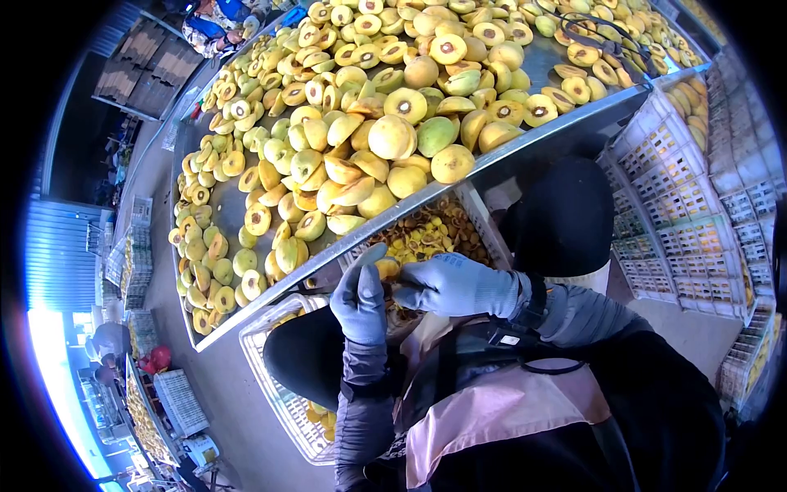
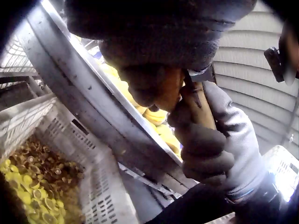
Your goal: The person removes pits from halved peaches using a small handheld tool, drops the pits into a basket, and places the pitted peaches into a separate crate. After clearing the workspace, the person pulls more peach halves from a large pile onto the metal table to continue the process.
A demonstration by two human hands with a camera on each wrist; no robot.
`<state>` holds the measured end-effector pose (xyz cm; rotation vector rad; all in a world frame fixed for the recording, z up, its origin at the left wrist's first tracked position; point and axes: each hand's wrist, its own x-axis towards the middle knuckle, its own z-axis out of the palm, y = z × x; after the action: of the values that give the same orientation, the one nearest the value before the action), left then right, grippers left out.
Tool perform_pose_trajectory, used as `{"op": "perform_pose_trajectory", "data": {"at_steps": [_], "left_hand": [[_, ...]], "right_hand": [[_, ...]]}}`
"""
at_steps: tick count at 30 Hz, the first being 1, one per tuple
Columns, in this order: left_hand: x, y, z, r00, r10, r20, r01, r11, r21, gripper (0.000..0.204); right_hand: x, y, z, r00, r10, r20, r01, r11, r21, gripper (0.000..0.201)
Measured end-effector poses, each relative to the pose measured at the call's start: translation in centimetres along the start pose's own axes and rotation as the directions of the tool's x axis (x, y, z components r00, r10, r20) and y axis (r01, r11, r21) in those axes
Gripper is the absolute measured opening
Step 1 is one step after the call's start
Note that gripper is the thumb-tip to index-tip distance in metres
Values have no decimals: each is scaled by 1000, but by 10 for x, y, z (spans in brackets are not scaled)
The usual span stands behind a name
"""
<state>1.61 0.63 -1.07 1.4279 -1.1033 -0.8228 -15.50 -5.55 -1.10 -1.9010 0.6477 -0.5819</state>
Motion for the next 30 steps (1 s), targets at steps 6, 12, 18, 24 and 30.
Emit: {"op": "perform_pose_trajectory", "data": {"at_steps": [6, 12, 18, 24, 30], "left_hand": [[-1, -4, -1, 999, 23, -35, -24, 1000, -13, 42], [-7, -3, -7, 991, -130, -33, 126, 988, -91, 50], [-11, -3, -28, 925, -332, -184, 251, 898, -360, 54], [-39, 51, -136, 754, -41, -656, 164, 978, 128, 35], [-12, 46, -234, 943, 326, 62, -30, -103, 994, 41]], "right_hand": [[-4, -7, 6, 997, -62, -52, 54, 988, -143, 28], [-2, 1, 12, 995, -88, -45, 84, 994, -76, 25], [5, 11, 9, 979, 68, 193, -154, 864, 479, 34], [-3, 33, 13, 979, 181, 90, -130, 904, -407, 32], [-3, 22, 19, 986, 36, 161, 27, 928, -371, 28]]}}
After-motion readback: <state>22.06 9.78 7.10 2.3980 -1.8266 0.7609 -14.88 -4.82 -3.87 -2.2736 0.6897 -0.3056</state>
